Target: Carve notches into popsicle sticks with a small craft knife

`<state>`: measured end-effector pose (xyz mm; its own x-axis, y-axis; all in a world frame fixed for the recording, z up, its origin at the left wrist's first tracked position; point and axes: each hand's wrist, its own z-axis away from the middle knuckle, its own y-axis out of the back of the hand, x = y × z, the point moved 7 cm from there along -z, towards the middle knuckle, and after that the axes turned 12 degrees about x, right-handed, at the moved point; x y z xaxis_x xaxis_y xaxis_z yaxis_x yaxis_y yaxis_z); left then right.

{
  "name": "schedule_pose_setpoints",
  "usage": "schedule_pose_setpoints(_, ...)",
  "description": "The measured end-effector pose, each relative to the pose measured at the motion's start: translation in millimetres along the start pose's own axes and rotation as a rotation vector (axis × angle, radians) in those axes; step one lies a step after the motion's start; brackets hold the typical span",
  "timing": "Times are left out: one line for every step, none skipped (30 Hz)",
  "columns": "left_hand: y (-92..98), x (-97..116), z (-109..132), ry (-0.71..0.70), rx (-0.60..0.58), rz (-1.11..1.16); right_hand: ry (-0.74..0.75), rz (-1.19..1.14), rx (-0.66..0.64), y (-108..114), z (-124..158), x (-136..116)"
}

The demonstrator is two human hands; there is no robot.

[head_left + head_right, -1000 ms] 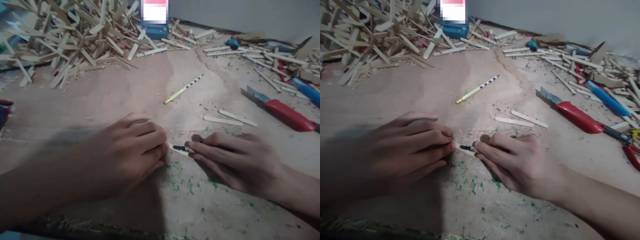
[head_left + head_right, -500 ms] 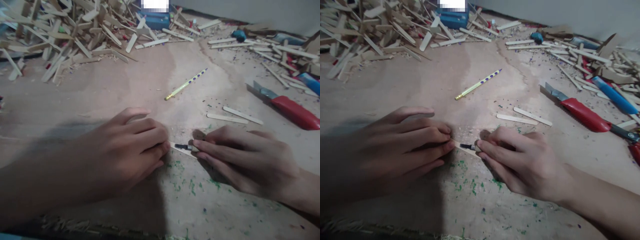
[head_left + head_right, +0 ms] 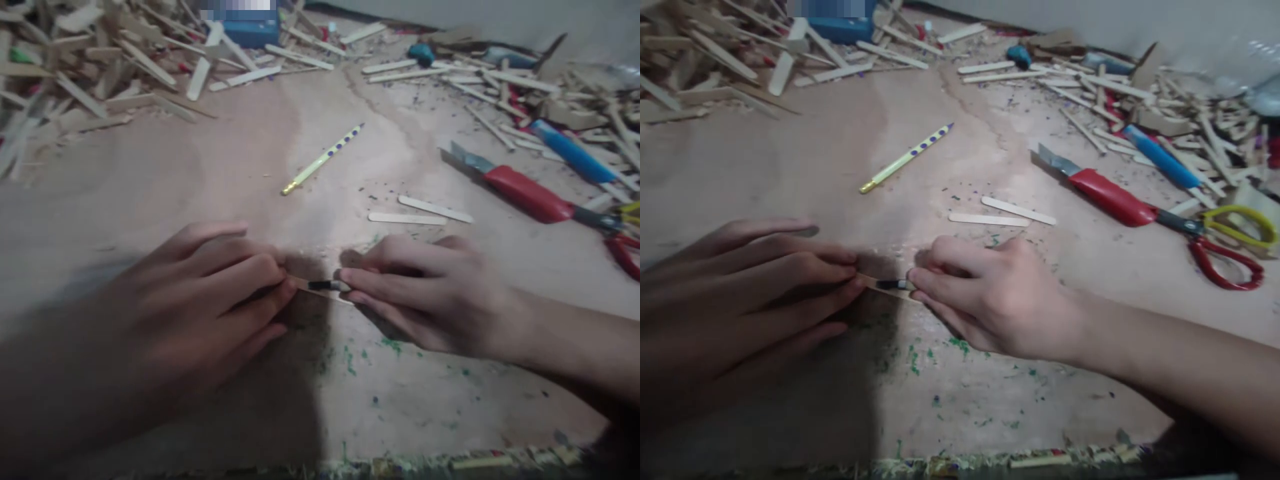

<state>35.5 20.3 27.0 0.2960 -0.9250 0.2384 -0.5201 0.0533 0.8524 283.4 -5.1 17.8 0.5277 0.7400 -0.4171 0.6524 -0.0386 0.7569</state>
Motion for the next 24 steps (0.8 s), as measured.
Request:
schedule_pose_setpoints(-0.6,-3,4,0.018,-0.008,-0.016,0.036,0.023,0.005,1,-2,-2)
schedule_pose_setpoints(-1.0,-4,6,-0.001,-0.017,-0.019,0.064,0.039,0.013,2,-4,-3)
schedule_pose_setpoints(-1.5,-5,8,-0.006,-0.028,-0.025,0.083,0.055,0.019,3,-5,-4)
schedule_pose_setpoints(-2.4,-5,8,-0.008,-0.038,-0.024,0.096,0.069,0.019,3,-5,-4)
schedule_pose_setpoints(-3.9,-4,5,-0.001,-0.041,-0.014,0.103,0.076,0.021,4,-5,-4)
schedule_pose_setpoints(-6.4,-3,1,0.021,-0.037,-0.001,0.103,0.076,0.01,3,-5,-4)
schedule_pose_setpoints(-9.9,-1,-4,0.046,-0.026,0.022,0.103,0.075,-0.005,2,-4,-4)
schedule_pose_setpoints(-14.4,2,-10,0.062,-0.013,0.049,0.109,0.073,-0.023,1,-3,-5)
schedule_pose_setpoints(-19.5,7,-16,0.061,-0.002,0.076,0.116,0.074,-0.037,0,-2,-5)
schedule_pose_setpoints(-24.3,13,-22,0.053,0.008,0.101,0.121,0.077,-0.046,0,-1,-5)
schedule_pose_setpoints(-27.9,17,-25,0.043,0.015,0.124,0.125,0.08,-0.055,0,0,-5)
schedule_pose_setpoints(-30.0,21,-27,0.034,0.018,0.141,0.128,0.079,-0.062,0,0,-5)
schedule_pose_setpoints(-30.3,22,-26,0.029,0.018,0.152,0.128,0.076,-0.066,0,0,-5)
schedule_pose_setpoints(-28.5,22,-23,0.029,0.018,0.155,0.127,0.067,-0.072,0,0,-5)
schedule_pose_setpoints(-25.1,19,-19,0.034,0.018,0.15,0.122,0.057,-0.073,1,0,-4)
schedule_pose_setpoints(-20.3,16,-14,0.044,0.024,0.139,0.116,0.046,-0.067,2,-1,-4)
schedule_pose_setpoints(-14.7,12,-9,0.062,0.036,0.126,0.106,0.035,-0.047,4,-2,-3)
schedule_pose_setpoints(-9.2,8,-4,0.084,0.051,0.114,0.096,0.018,-0.019,6,-3,-3)
schedule_pose_setpoints(-4.4,4,-1,0.099,0.069,0.103,0.084,-0.004,0.007,7,-4,-2)
schedule_pose_setpoints(-0.3,2,1,0.106,0.092,0.091,0.068,-0.026,0.031,9,-5,-1)
schedule_pose_setpoints(2.0,1,2,0.099,0.106,0.08,0.052,-0.042,0.04,9,-5,0)
schedule_pose_setpoints(2.3,1,1,0.084,0.102,0.072,0.034,-0.05,0.045,9,-5,0)
schedule_pose_setpoints(1.9,1,0,0.074,0.097,0.064,0.016,-0.046,0.034,8,-5,1)
schedule_pose_setpoints(0.8,2,-1,0.066,0.086,0.059,0.002,-0.034,0.013,7,-4,2)
